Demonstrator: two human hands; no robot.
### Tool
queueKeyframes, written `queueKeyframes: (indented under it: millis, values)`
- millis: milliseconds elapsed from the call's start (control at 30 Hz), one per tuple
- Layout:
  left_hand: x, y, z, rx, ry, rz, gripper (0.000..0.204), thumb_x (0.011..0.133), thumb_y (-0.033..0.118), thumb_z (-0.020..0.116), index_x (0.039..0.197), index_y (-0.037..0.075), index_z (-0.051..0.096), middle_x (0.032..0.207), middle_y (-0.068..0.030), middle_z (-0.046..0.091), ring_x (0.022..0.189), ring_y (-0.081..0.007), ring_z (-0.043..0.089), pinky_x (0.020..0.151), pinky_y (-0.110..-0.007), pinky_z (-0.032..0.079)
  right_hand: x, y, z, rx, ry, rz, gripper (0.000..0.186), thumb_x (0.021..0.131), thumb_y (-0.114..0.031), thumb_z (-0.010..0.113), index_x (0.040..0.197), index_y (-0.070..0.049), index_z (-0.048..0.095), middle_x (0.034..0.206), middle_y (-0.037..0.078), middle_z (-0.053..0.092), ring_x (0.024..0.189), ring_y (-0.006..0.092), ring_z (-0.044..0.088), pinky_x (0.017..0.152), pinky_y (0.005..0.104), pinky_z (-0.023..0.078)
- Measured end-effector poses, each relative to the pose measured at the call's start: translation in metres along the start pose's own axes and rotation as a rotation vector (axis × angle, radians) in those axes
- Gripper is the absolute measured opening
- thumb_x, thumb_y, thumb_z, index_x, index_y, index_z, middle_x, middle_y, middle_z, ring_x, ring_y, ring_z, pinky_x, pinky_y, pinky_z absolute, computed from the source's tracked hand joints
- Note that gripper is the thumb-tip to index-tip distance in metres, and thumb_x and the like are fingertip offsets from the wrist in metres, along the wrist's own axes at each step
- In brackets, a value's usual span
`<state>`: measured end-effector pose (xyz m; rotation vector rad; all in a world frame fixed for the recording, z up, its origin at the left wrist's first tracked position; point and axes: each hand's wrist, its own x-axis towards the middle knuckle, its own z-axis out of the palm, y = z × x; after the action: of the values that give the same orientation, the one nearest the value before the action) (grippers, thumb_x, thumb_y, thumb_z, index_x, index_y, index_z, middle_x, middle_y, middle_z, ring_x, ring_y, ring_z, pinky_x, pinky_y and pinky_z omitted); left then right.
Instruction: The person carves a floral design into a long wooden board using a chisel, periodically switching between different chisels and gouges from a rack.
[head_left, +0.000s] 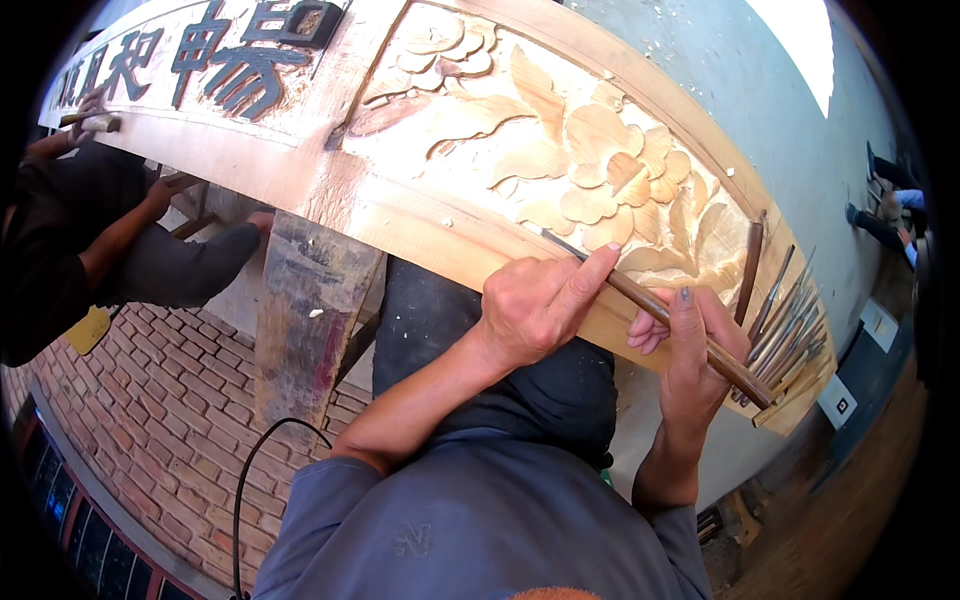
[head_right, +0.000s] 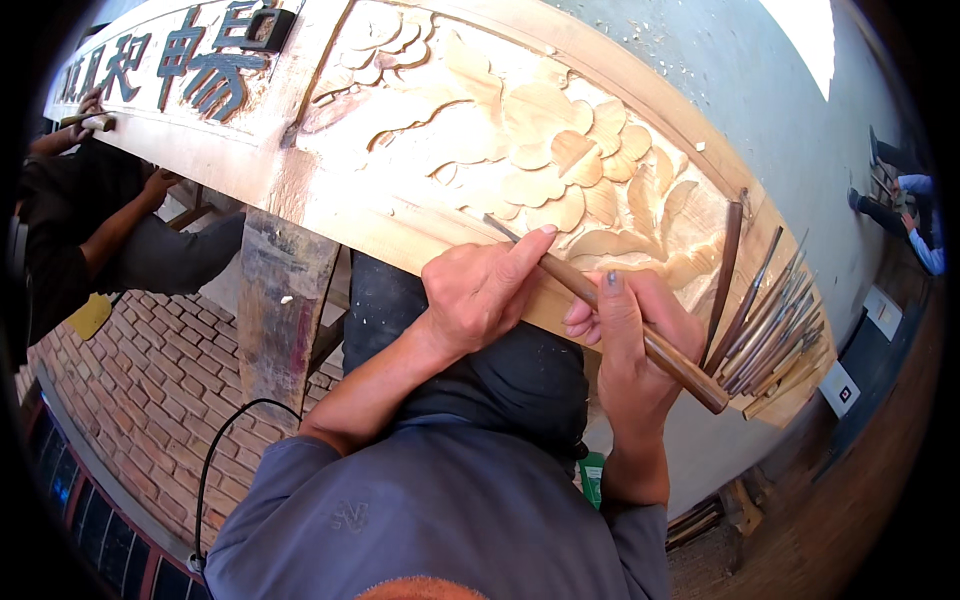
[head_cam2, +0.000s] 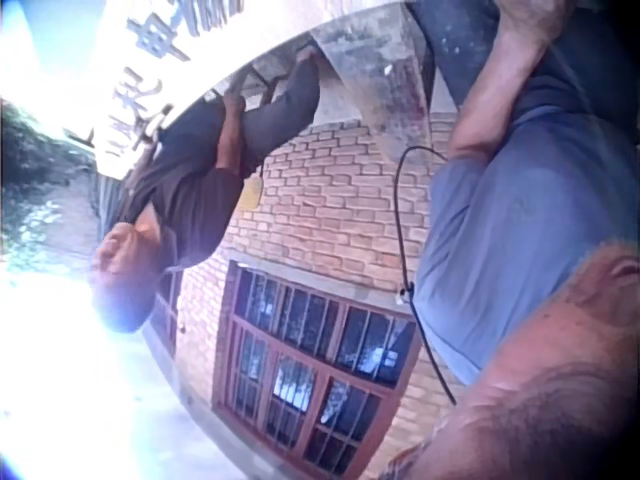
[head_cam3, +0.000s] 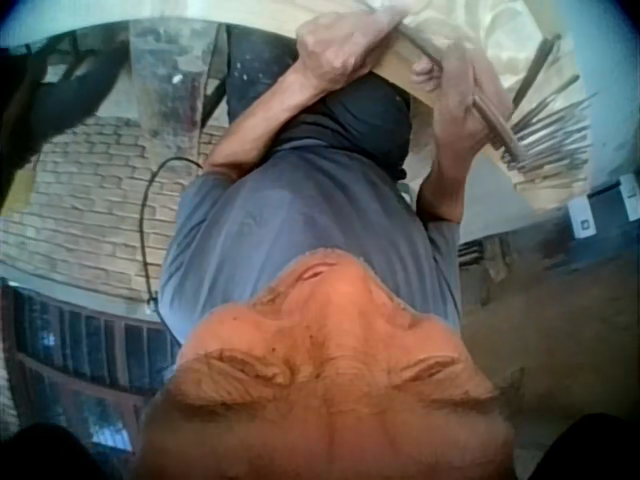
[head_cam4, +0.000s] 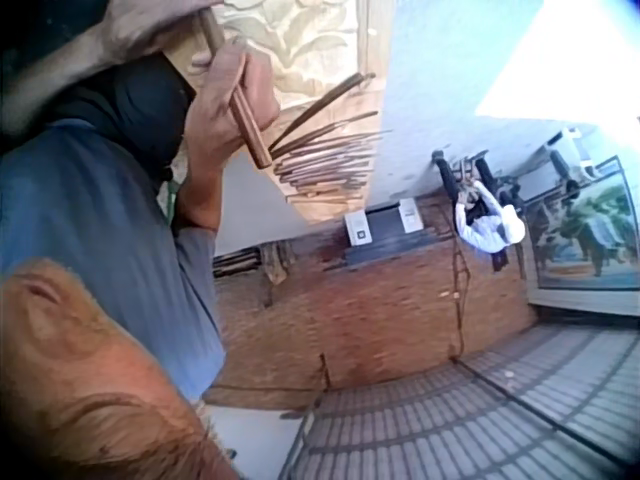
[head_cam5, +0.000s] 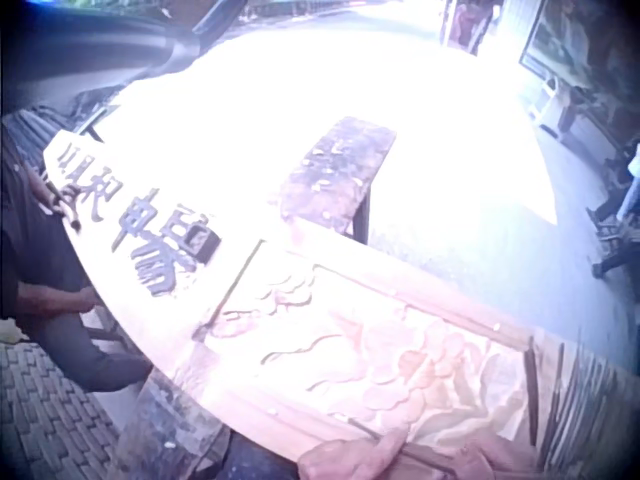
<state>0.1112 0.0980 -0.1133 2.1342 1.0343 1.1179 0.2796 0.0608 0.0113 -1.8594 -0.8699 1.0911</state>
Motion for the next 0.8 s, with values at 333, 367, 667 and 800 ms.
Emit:
queueKeyframes:
  millis: [333, 367, 667, 800]
  values:
    - [-0.002, 0.029, 0.011, -0.100, -0.315, 0.025, 0.071, 0.094, 0.011, 0.086, 0.160, 0.002, 0.063, 0.084, -0.0042, 0.071, 0.065, -0.0184, 0.067, 0.056, -0.034, 0.052, -0.018, 0.014, -0.044, -0.044, 0.087, 0.062, 0.037, 0.118, -0.018, 0.057, 0.106, 0.011, 0.076, 0.079, 0.013, 0.074, 0.067, 0.0166, 0.068, 0.064, 0.0290, 0.055]
    - [-0.002, 0.029, 0.011, -0.118, -0.254, 0.018, 0.069, 0.093, 0.011, 0.087, 0.158, 0.001, 0.064, 0.085, -0.0050, 0.072, 0.065, -0.0190, 0.068, 0.057, -0.034, 0.053, -0.019, 0.015, -0.043, 0.004, 0.081, 0.031, 0.036, 0.118, -0.017, 0.058, 0.107, 0.011, 0.076, 0.079, 0.013, 0.074, 0.068, 0.0167, 0.069, 0.065, 0.0289, 0.056]
    - [0.000, 0.016, 0.007, -0.081, -0.116, -0.011, 0.062, 0.089, 0.007, 0.090, 0.147, -0.003, 0.070, 0.091, -0.0104, 0.078, 0.069, -0.0226, 0.073, 0.060, -0.035, 0.055, -0.012, 0.016, -0.021, 0.041, 0.041, 0.020, 0.031, 0.118, -0.014, 0.060, 0.108, 0.011, 0.076, 0.081, 0.013, 0.076, 0.070, 0.0158, 0.071, 0.065, 0.0283, 0.057]
    - [0.000, 0.033, 0.013, -0.215, -0.189, -0.032, 0.064, 0.091, 0.009, 0.089, 0.150, -0.003, 0.068, 0.092, -0.0109, 0.078, 0.069, -0.0235, 0.074, 0.060, -0.036, 0.055, -0.024, 0.005, -0.035, -0.106, 0.074, -0.010, 0.028, 0.115, -0.012, 0.062, 0.106, 0.010, 0.077, 0.077, 0.012, 0.075, 0.067, 0.0158, 0.071, 0.064, 0.0284, 0.056]
